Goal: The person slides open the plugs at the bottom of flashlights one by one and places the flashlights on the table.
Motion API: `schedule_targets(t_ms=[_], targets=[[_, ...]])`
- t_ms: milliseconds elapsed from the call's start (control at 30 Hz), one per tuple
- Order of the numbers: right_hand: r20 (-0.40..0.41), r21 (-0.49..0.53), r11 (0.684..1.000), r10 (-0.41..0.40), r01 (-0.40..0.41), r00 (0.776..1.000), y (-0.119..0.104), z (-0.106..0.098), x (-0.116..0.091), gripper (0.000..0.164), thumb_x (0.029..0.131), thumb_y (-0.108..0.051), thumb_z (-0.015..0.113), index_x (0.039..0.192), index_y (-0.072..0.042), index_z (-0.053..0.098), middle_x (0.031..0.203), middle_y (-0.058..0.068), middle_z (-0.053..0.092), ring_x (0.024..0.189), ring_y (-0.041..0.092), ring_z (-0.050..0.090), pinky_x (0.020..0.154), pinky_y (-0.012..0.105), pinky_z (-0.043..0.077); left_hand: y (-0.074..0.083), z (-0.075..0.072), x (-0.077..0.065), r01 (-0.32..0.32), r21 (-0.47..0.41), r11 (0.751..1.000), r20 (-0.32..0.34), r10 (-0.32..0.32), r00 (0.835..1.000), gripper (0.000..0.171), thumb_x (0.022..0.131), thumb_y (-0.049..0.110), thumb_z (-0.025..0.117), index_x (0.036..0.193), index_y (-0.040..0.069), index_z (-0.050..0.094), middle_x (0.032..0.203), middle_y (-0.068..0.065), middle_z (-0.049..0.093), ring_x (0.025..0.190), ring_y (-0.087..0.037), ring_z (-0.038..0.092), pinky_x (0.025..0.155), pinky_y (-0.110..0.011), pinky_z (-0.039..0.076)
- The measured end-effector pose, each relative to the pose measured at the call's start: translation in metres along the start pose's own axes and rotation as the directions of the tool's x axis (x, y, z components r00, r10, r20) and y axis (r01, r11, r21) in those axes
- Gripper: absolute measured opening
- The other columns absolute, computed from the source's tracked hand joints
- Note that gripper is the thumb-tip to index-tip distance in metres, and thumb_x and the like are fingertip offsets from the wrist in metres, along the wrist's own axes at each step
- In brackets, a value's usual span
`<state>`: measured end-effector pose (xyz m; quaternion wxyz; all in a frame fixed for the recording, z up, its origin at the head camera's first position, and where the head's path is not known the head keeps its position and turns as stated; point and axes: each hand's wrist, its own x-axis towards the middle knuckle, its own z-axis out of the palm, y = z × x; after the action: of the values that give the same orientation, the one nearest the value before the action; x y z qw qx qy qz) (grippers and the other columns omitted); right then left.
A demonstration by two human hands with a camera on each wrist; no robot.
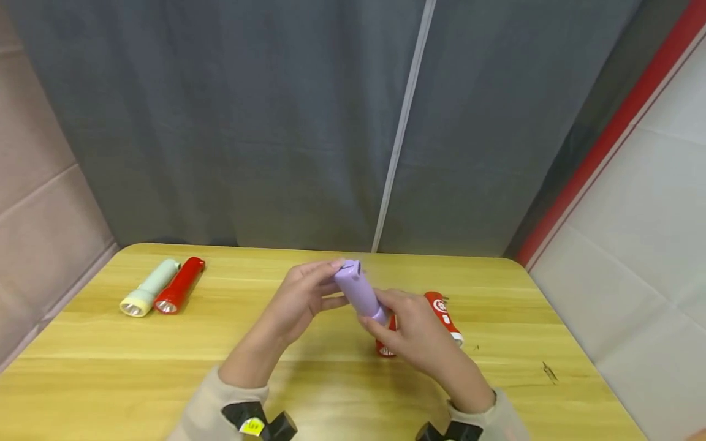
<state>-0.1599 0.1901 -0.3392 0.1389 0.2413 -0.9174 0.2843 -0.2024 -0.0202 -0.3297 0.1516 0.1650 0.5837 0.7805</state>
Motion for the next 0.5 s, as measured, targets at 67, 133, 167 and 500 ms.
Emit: schedule_targets(t_ms=[67,133,167,500], targets=[[-0.012,-0.015,1.0,-0.008,0.007,1.0,-0.0013,0.0,-0.0001,0.03,0.088,-0.023,0.077,0.114,-0.007,0.074,0.1,0.004,0.077,0.076,0.007,0.063,0.066,0.018,0.054,-0.0001,-0.0005,-0.0003,0.002,0.004,1.0,0.017,-0.003,1.0,0.032,0.105,0.021,0.05,0.12,0.0,0.068,0.107,0.005,0.075,0.107,-0.015,0.072,0.098,-0.046,0.058],[-0.024,-0.019,1.0,-0.008,0.007,1.0,-0.0028,0.0002,-0.0002,0.028,0.086,-0.02,0.077,0.11,-0.006,0.075,0.098,0.005,0.077,0.072,0.006,0.06,0.063,0.017,0.051,0.0,-0.0009,-0.0006,0.002,0.01,1.0,0.034,-0.002,0.999,0.031,0.106,0.021,0.049,0.119,0.002,0.069,0.108,0.005,0.075,0.108,-0.014,0.072,0.098,-0.045,0.058],[-0.031,-0.02,1.0,-0.008,0.008,0.999,-0.0038,0.0002,-0.0003,0.026,0.087,-0.021,0.077,0.108,-0.006,0.075,0.096,0.005,0.077,0.071,0.006,0.059,0.062,0.016,0.05,-0.0001,-0.0011,-0.0008,0.0,0.01,1.0,0.045,-0.001,0.999,0.03,0.106,0.021,0.049,0.119,0.002,0.069,0.109,0.005,0.075,0.109,-0.014,0.071,0.099,-0.045,0.058],[-0.061,-0.056,0.998,0.038,-0.041,0.997,-0.0083,0.0027,-0.0017,0.029,0.087,-0.034,0.079,0.102,-0.009,0.075,0.086,0.0,0.073,0.064,0.006,0.053,0.058,0.016,0.045,-0.0009,-0.0039,-0.0009,0.011,0.008,1.0,0.111,-0.012,0.994,0.029,0.106,0.023,0.049,0.119,0.008,0.069,0.113,0.006,0.075,0.114,-0.014,0.069,0.105,-0.047,0.054]])
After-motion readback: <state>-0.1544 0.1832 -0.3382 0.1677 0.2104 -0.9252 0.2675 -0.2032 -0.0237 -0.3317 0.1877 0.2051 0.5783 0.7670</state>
